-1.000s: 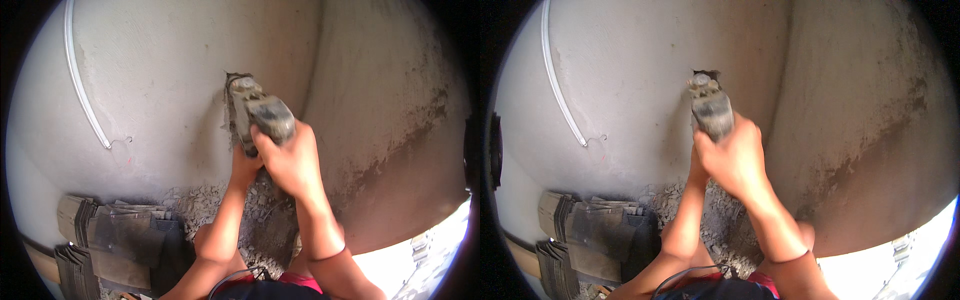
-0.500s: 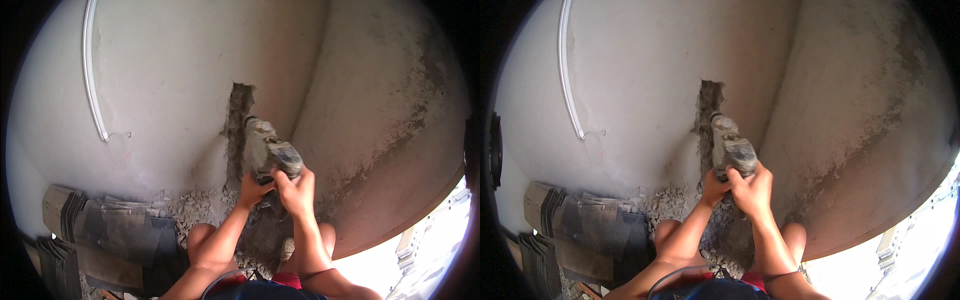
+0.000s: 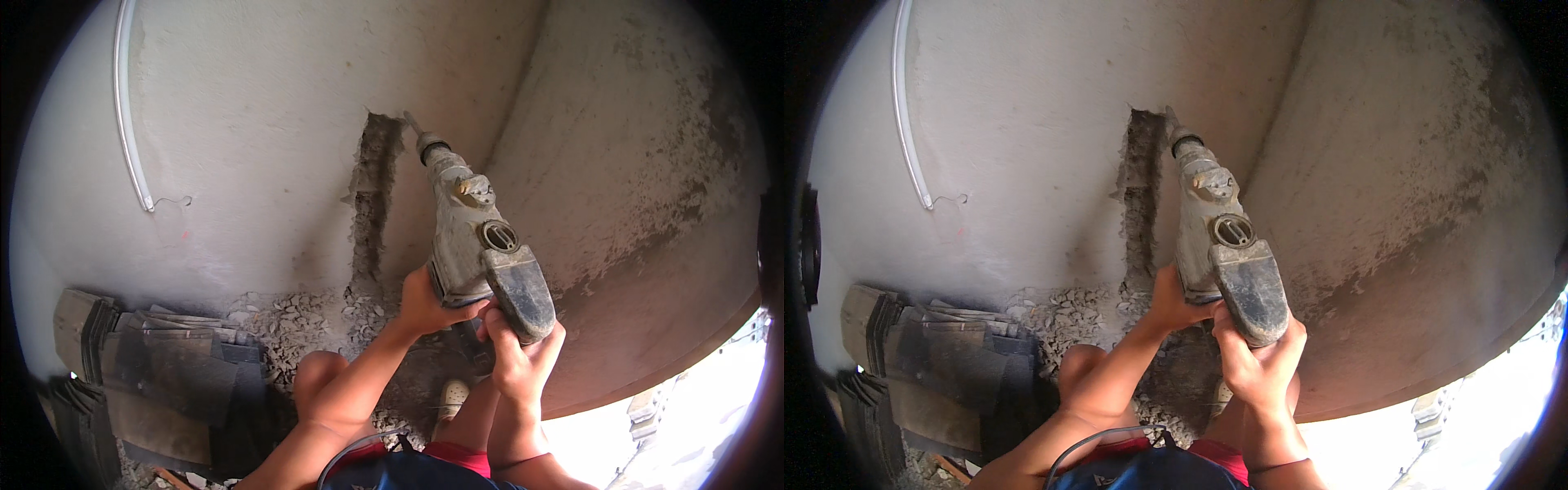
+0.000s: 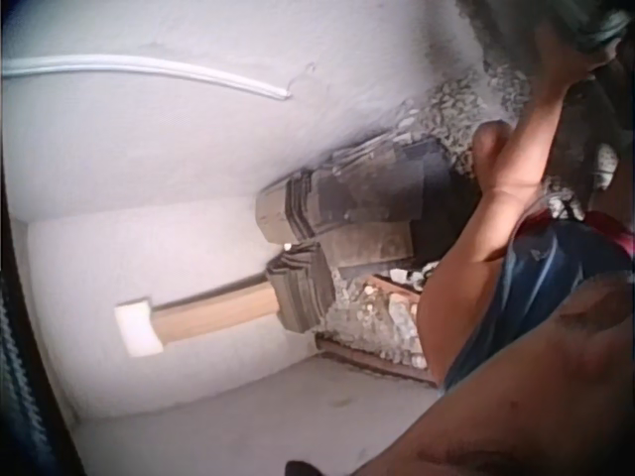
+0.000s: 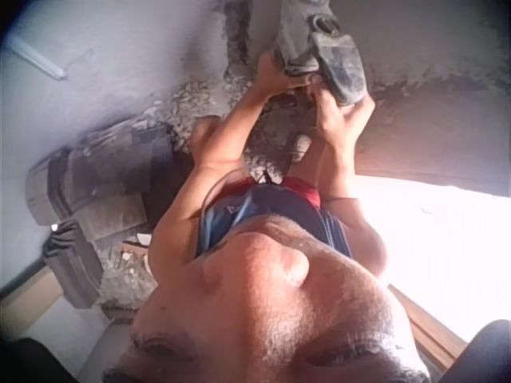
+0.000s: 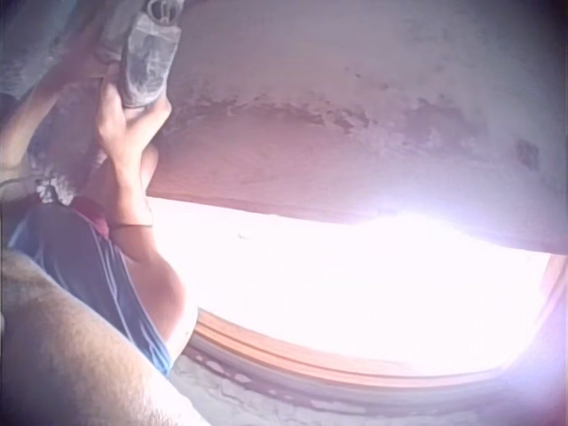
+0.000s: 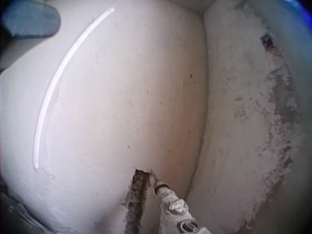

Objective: The person uses a jackhammer to chip away at a concrete wall, creating a vertical groove. Debris falls to the floor as the tool is repositioned to extend the cut downward.

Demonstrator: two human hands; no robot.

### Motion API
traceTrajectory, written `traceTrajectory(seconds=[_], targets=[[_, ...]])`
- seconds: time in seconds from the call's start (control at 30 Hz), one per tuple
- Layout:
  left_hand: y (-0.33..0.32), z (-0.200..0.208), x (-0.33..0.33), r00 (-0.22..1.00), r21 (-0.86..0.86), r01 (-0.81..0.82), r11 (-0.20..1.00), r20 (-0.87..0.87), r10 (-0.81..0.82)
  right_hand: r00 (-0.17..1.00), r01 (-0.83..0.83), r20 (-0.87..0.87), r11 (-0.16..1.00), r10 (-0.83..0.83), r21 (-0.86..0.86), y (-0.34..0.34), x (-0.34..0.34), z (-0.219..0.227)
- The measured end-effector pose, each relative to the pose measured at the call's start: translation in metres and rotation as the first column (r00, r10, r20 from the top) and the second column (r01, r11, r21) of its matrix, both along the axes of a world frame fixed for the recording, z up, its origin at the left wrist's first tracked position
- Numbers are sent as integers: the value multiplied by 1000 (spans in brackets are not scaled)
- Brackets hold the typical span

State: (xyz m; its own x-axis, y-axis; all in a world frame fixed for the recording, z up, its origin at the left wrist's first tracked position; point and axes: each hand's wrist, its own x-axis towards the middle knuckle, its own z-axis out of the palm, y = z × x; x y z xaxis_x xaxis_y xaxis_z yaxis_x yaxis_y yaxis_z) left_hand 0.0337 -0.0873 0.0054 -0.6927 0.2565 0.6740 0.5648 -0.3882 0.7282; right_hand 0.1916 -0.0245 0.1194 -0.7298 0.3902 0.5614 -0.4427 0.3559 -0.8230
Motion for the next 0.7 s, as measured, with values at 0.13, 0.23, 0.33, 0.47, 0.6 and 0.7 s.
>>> traceTrajectory(seconds=[0.13,0.23,0.33,0.47,0.6,0.7], targets=[[6,4,-15,999,-15,-49,999,4,49,1000,-4,-4,999,4,52,3,-18,10],[8,2,-31,998,-37,-60,998,24,61,998,-40,39,999,39,11,5,-37,19],[11,3,-30,997,0,-83,997,0,83,999,24,33,997,-26,73,6,-37,13],[10,5,-28,997,-5,-75,997,24,76,995,79,45,979,-89,186,7,-37,11],[10,2,-27,996,-45,-70,997,53,72,983,149,63,949,-173,279,-4,-35,13],[8,3,-30,996,-29,-71,997,55,72,985,151,48,957,-168,247,-9,-37,15]])
